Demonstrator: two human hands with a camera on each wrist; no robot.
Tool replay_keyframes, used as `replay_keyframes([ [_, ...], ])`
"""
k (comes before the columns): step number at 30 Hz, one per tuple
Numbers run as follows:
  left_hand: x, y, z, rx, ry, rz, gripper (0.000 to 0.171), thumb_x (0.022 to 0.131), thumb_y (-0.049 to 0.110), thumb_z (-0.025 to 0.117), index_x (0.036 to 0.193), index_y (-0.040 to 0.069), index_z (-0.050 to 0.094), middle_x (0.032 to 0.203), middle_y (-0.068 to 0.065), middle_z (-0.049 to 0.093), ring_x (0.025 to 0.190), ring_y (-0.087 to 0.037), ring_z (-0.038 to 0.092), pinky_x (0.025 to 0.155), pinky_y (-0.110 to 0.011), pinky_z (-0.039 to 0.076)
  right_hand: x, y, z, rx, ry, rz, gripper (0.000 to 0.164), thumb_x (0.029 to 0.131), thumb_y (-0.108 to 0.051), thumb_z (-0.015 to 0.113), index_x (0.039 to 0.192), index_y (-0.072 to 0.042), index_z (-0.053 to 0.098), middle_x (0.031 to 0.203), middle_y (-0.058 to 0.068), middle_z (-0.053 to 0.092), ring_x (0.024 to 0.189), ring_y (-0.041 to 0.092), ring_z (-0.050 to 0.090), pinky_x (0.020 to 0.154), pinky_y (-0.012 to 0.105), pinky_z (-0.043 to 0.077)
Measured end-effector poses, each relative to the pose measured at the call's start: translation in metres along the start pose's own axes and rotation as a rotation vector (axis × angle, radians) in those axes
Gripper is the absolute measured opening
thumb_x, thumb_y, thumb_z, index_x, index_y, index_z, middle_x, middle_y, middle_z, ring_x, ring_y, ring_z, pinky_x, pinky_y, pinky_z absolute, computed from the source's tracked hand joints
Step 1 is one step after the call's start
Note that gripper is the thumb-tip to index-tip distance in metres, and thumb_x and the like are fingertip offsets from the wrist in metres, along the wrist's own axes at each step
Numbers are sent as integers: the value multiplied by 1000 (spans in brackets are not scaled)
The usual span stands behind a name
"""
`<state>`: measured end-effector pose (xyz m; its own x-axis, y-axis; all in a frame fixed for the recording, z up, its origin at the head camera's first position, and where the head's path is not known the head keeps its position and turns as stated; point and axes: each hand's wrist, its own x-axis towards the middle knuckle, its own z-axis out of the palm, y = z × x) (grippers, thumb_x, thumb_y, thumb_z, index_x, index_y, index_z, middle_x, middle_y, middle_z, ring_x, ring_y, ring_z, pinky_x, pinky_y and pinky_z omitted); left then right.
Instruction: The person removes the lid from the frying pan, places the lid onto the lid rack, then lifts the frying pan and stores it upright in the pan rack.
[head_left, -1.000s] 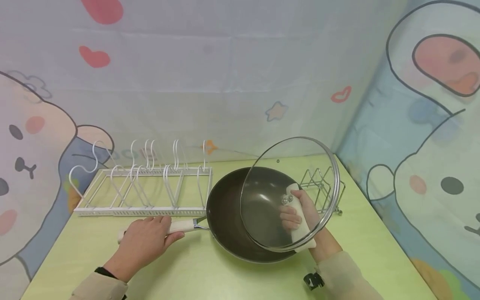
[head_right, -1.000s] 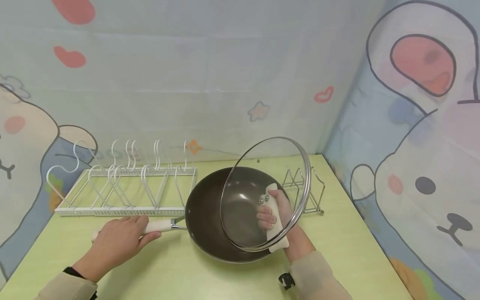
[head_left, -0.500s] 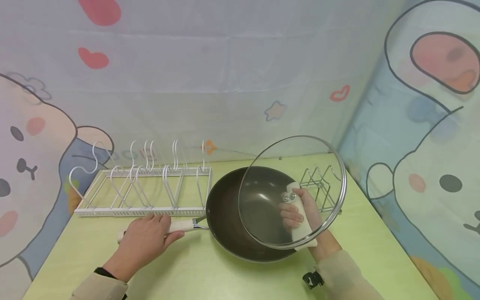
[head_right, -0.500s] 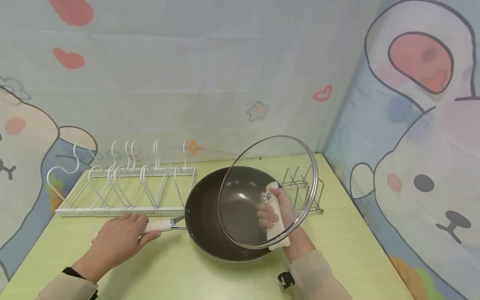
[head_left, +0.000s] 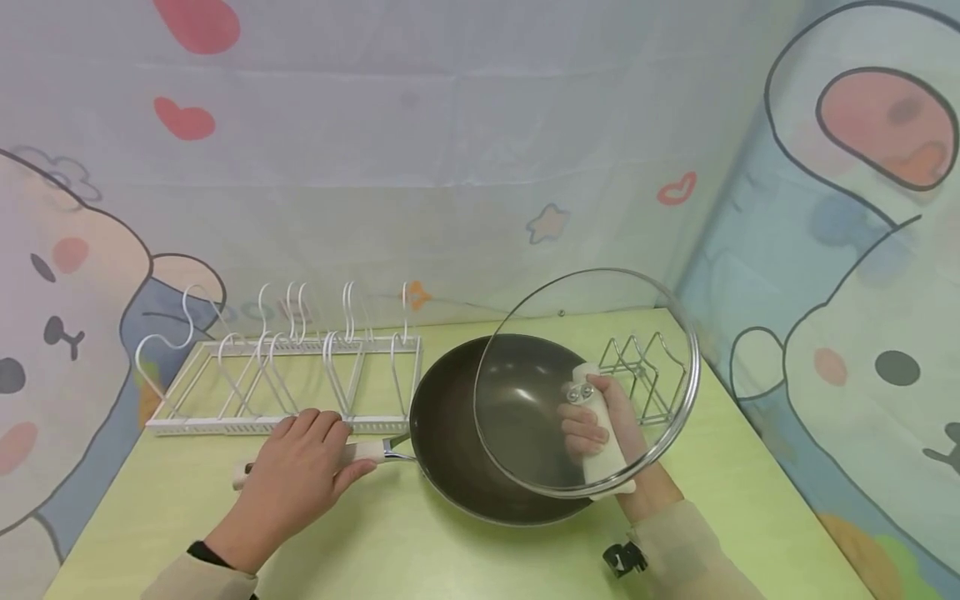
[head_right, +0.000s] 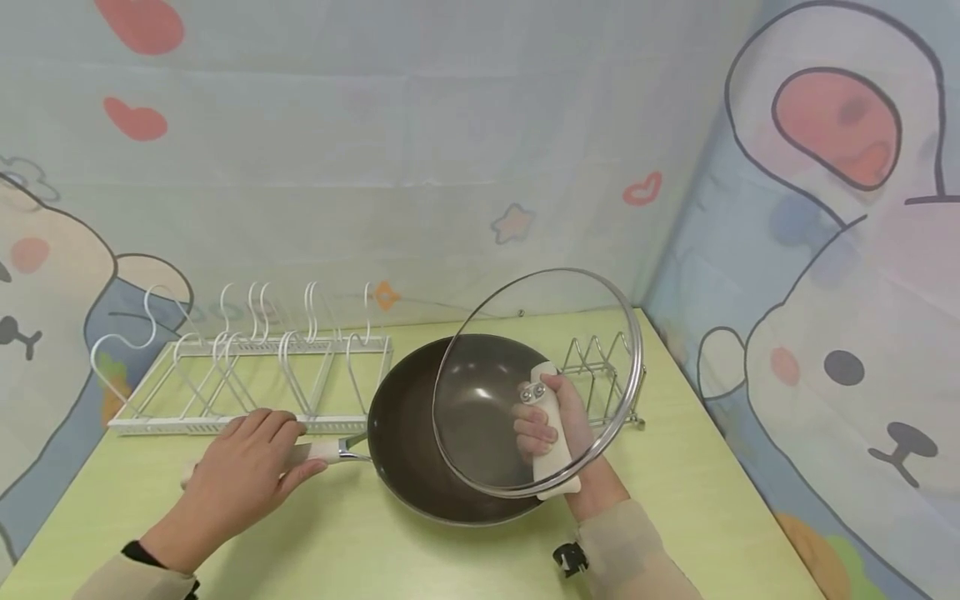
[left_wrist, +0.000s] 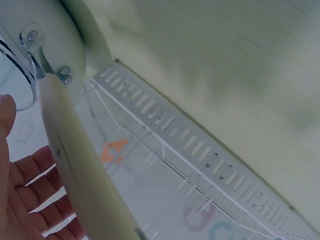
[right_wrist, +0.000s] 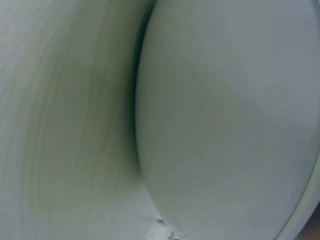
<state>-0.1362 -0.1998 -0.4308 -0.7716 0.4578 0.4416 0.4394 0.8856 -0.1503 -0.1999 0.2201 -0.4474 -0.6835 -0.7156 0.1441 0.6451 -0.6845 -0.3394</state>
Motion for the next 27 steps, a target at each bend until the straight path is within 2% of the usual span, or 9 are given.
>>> replay_keyframes([
  [7,7,15,-2,-87,84,64,59,100,64,59,109,7,67,114,-8,68,110,-31,64,96,-49,55,-1,-5,6,39,-55,-9,35,111,-39,31,103,-12,51,69,-10,21,51,4,24,46,18,33],
  [11,13,23,-3,-103,121,116,66,107,68,43,111,6,67,113,-6,69,110,-28,64,96,-46,56,-2,-13,10,56,-106,-1,36,110,-40,30,104,-12,52,69,-10,23,51,4,24,46,18,33],
  [14,16,29,-3,-111,135,140,69,109,69,35,111,7,67,112,-5,68,109,-27,64,95,-45,56,-3,-20,14,50,-114,0,38,110,-40,29,104,-11,52,68,-9,23,50,4,24,47,19,32],
  [18,19,36,-2,-116,144,161,67,109,68,36,111,9,68,112,-4,68,110,-26,64,97,-45,55,-7,-29,21,43,-93,5,34,109,-39,33,105,-11,51,68,-9,22,50,6,25,48,20,30],
  [24,21,41,-2,-113,145,174,60,104,65,51,114,8,68,113,-5,69,110,-26,64,97,-45,55,-13,-40,30,28,-82,5,30,108,-37,35,105,-10,49,69,-8,21,50,6,24,49,20,27],
  [27,22,43,-2,-111,152,181,64,107,66,44,113,8,68,113,-5,69,110,-26,65,95,-45,54,-15,-43,34,15,-92,6,33,108,-37,32,106,-10,49,69,-8,20,50,6,23,49,20,25],
])
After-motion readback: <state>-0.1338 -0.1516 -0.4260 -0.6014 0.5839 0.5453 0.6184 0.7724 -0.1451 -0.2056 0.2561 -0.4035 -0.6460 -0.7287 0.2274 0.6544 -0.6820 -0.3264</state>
